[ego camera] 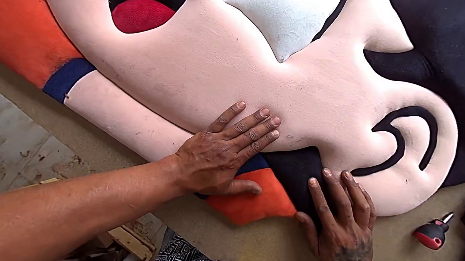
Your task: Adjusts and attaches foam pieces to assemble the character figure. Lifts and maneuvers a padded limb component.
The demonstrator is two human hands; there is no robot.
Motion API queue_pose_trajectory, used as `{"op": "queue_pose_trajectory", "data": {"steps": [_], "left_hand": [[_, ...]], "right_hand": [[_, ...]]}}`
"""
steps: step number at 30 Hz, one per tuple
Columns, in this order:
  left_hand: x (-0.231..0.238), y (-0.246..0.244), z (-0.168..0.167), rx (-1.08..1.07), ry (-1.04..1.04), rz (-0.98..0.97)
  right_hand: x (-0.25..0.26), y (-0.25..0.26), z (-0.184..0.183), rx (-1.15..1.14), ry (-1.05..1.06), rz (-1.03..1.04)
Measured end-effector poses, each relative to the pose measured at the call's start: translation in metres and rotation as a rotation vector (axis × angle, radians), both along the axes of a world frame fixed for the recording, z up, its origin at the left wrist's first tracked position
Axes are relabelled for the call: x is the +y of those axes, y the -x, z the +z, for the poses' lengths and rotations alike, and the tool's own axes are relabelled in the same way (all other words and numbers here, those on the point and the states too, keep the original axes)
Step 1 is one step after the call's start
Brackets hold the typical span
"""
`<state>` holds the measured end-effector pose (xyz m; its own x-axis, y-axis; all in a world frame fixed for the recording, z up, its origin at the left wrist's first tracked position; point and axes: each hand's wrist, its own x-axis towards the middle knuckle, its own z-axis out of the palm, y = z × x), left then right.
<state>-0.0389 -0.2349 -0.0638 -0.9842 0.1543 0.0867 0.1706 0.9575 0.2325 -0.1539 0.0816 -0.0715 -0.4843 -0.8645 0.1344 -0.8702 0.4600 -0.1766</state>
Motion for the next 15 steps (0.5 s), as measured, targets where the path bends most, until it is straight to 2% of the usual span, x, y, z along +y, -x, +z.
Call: {"op": "queue_pose_trajectory", "data": {"steps": [4,9,12,15], "left_hand": [[0.000,-0.002,0.002,0.021,-0.015,0.013],[-0.005,-0.002,0.009,-0.006,-0.025,-0.033],[-0.041,0.012,0.021,-0.053,0.018,-0.222],[-0.092,0.047,0.030,-0.089,0.117,-0.472]], "right_hand": [[-0.016,-0.011,0.007,-0.005,0.046,-0.009],[-0.055,-0.065,0.006,0.012,0.175,0.056],[-0.053,-0.082,0.004,0.026,0.192,0.010],[-0.055,-0.103,0.008,-0.020,0.178,-0.023]]}}
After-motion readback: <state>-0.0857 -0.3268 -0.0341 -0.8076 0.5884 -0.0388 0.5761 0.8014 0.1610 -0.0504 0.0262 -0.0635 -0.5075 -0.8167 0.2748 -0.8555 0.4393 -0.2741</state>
